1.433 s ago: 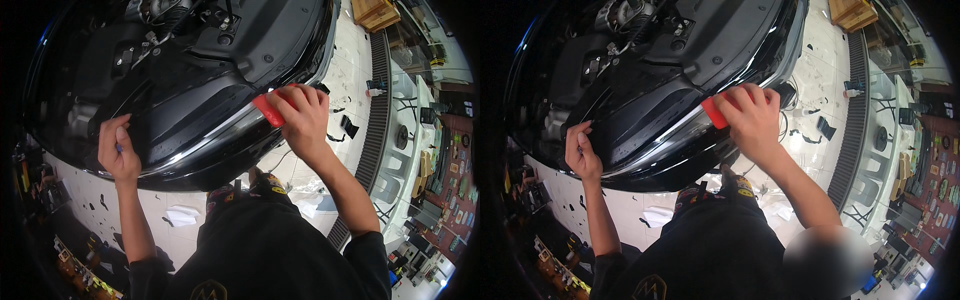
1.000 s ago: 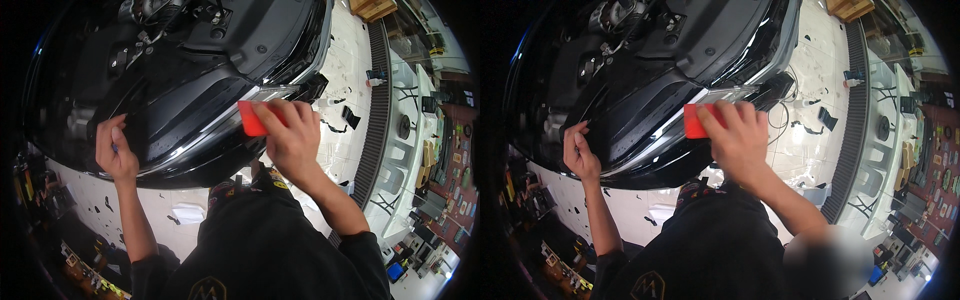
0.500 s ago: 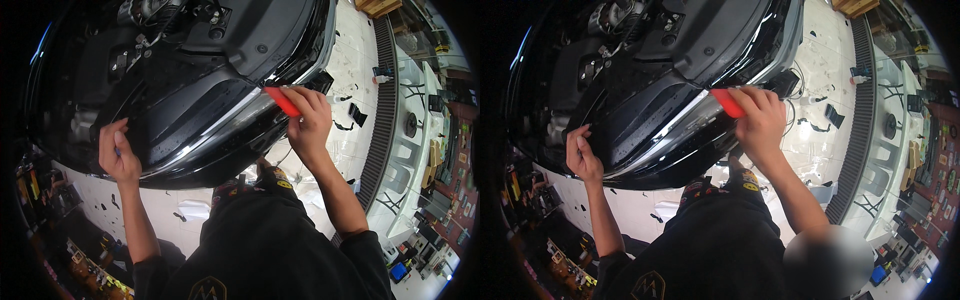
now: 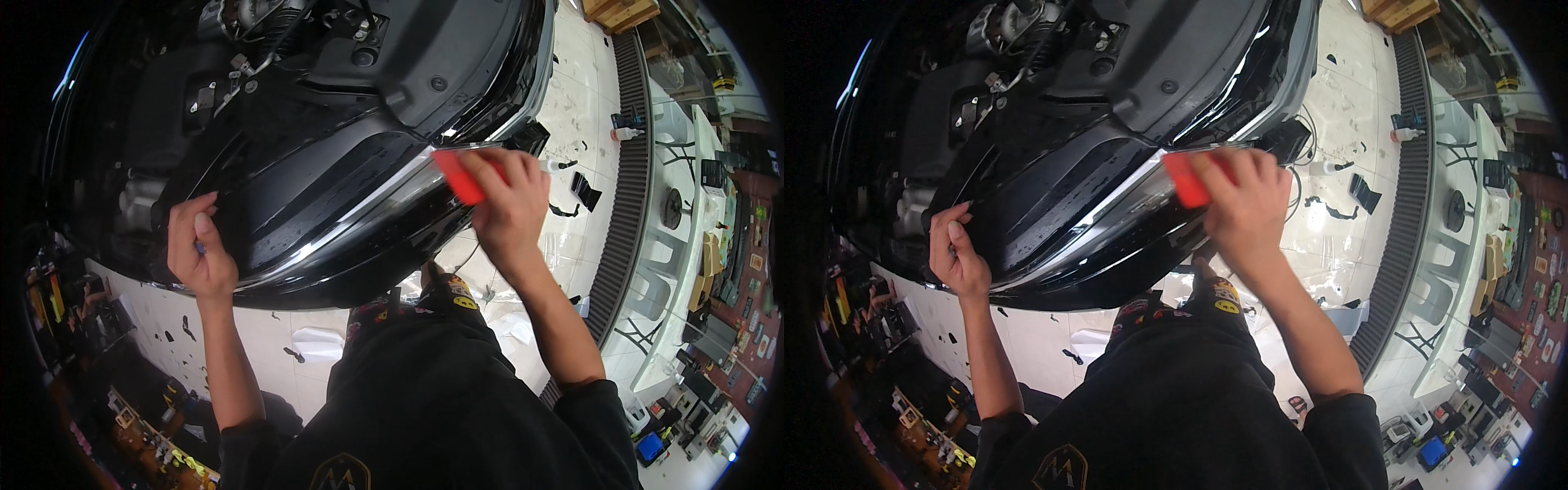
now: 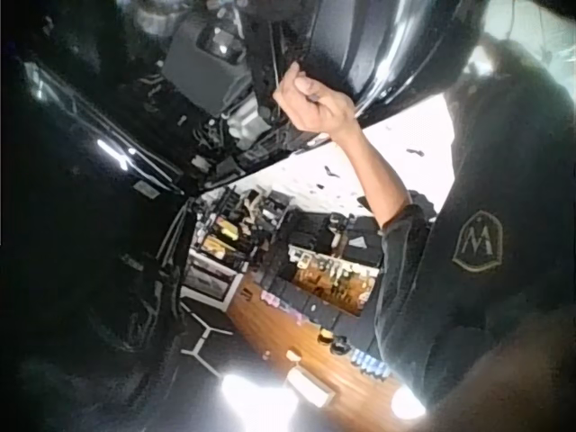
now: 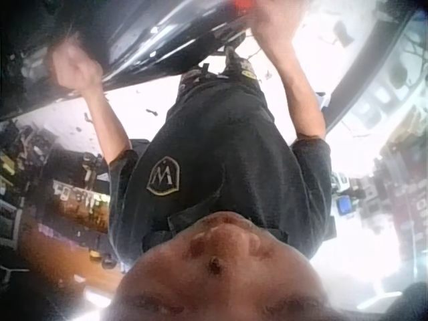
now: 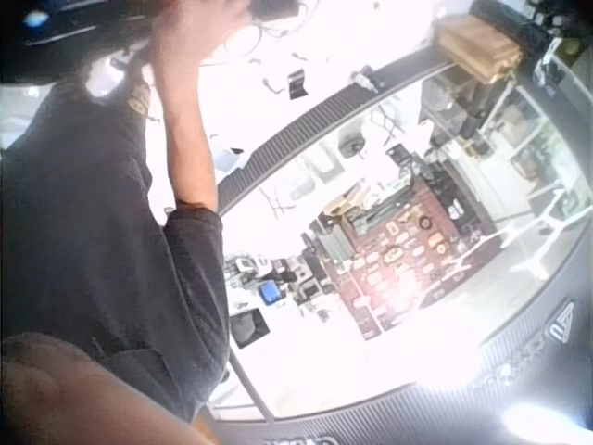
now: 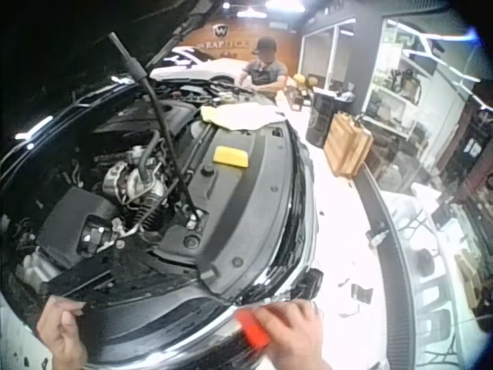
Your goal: The person applies a transparent protective film to the front bumper of a black car. They use a red squeegee to smooth the film and remove bubbles, then wipe the surface with a yellow microfiber cloth. A heat gun is used to warm the film for better adhesion.
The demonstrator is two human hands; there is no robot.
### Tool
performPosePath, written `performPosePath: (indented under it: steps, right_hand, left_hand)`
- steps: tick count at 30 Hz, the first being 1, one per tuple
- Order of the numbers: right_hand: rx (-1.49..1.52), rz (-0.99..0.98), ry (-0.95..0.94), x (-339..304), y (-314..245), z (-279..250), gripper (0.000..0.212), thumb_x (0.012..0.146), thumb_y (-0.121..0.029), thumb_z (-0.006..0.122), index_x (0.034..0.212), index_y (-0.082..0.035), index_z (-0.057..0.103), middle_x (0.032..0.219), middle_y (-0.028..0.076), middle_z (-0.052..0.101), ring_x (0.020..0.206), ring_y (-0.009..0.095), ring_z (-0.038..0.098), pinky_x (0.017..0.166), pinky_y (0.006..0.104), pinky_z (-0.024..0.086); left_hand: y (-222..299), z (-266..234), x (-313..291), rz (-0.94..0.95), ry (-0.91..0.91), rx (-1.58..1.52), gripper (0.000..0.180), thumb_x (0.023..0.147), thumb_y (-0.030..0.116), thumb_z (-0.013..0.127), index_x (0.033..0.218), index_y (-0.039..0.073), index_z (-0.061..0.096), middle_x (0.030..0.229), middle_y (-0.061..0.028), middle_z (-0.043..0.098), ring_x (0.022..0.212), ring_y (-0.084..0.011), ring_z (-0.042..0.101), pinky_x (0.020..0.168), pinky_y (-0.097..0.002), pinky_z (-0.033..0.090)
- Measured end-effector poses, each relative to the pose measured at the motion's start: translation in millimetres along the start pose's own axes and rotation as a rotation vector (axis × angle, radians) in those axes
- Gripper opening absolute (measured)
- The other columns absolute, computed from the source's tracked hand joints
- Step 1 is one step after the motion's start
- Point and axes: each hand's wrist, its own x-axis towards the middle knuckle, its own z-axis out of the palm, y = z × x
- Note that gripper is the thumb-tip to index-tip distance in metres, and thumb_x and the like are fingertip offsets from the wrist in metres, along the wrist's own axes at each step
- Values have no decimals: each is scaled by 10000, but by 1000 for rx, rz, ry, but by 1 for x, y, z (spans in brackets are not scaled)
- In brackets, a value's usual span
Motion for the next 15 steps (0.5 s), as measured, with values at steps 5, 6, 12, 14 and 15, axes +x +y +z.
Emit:
performPosePath:
  steps: [5,6,12,14,15]
  right_hand:
    - [-8,-96,24,5,-4,-11,546,622,14,708,1128,-190,723,1166,30,640,1102,299,590,886,459,407]
    - [17,-141,19,6,-9,-12,550,614,12,715,1126,-189,722,1172,29,637,1111,302,589,895,465,405]
    - [36,-260,-33,22,-9,1,580,586,-25,768,1137,-198,709,1166,19,635,1118,283,598,894,462,406]
    - [42,-285,-41,25,-7,-1,587,585,-15,785,1136,-202,706,1171,13,640,1124,275,599,898,448,409]
    - [48,-301,-30,27,-4,-1,594,584,-14,785,1141,-204,707,1176,12,642,1125,275,600,899,447,410]
  left_hand:
    - [-1,-1,-2,3,6,-18,273,1064,160,526,1046,-45,704,939,-144,691,799,-218,635,738,-300,499]
    - [-1,0,-2,7,9,-29,272,1063,157,525,1048,-47,704,940,-146,693,799,-219,635,738,-300,501]
    - [0,1,0,40,24,-71,243,1051,122,533,1050,-52,703,940,-153,700,801,-228,638,740,-309,514]
    - [-2,0,-1,40,25,-82,238,1048,119,538,1052,-52,703,940,-156,699,803,-230,642,738,-312,515]
    - [-3,0,-2,40,29,-91,235,1046,118,540,1053,-51,703,940,-158,699,804,-231,644,738,-313,515]
